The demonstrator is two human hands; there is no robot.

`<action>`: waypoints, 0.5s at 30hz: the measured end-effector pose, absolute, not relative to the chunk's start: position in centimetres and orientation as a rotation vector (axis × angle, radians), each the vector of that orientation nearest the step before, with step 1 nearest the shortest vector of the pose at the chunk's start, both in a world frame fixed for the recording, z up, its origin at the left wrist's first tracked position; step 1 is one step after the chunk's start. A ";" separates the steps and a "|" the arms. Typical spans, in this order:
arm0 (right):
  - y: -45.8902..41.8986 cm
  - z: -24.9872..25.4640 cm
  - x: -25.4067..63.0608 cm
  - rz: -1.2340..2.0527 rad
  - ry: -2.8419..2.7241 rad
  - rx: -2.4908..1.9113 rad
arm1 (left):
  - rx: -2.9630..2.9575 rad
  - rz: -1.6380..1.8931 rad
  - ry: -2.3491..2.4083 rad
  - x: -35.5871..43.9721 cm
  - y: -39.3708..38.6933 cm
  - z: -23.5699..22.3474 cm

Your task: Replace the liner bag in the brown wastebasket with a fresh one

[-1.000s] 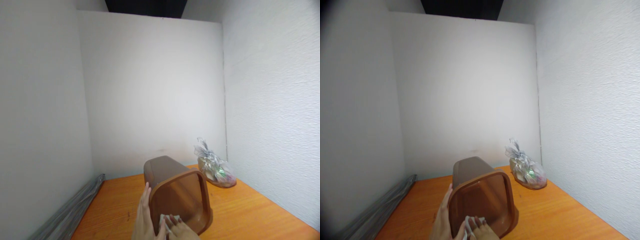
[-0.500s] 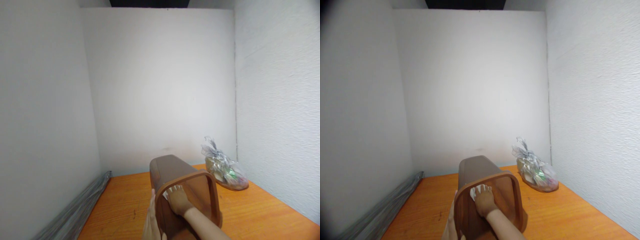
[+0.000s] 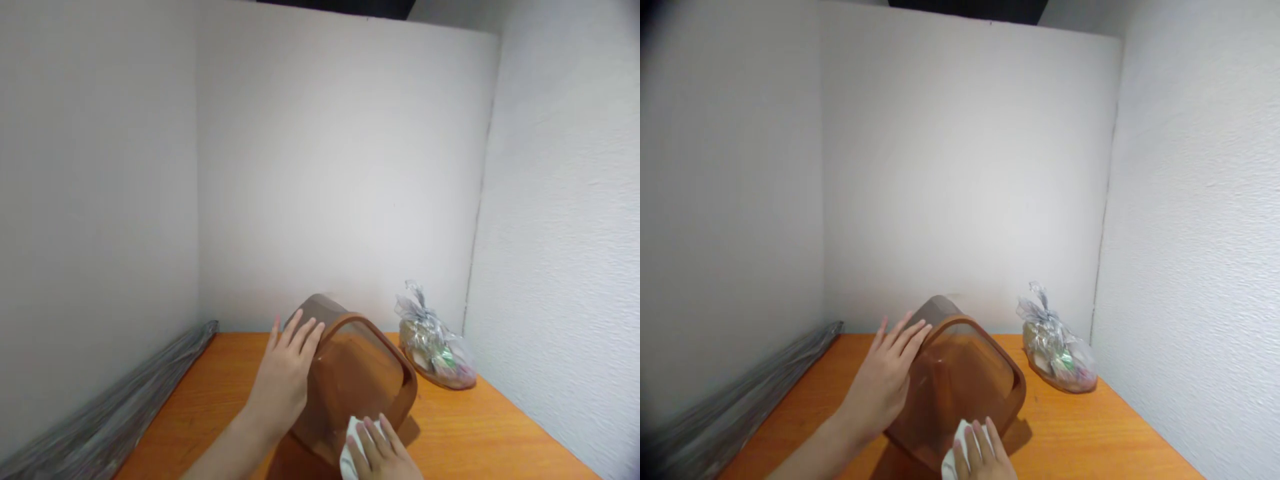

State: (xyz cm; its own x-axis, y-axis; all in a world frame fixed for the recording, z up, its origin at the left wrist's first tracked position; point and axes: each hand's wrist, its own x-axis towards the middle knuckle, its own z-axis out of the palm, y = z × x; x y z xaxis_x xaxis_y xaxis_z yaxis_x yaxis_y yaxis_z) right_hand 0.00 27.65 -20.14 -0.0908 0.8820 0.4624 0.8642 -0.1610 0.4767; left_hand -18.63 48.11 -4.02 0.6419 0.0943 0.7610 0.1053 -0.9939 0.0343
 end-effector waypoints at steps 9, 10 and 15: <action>30.1 -18.8 -1.5 0.453 2.097 2.383 | -2.995 -1.746 -0.532 -16.8 45.1 -10.6; 30.4 -18.6 -1.4 0.437 2.128 2.395 | -3.076 -1.706 -0.562 -16.6 44.9 -12.5; 33.7 -17.2 -1.0 0.446 2.225 2.367 | -3.256 -1.523 -0.545 -14.9 45.2 -19.6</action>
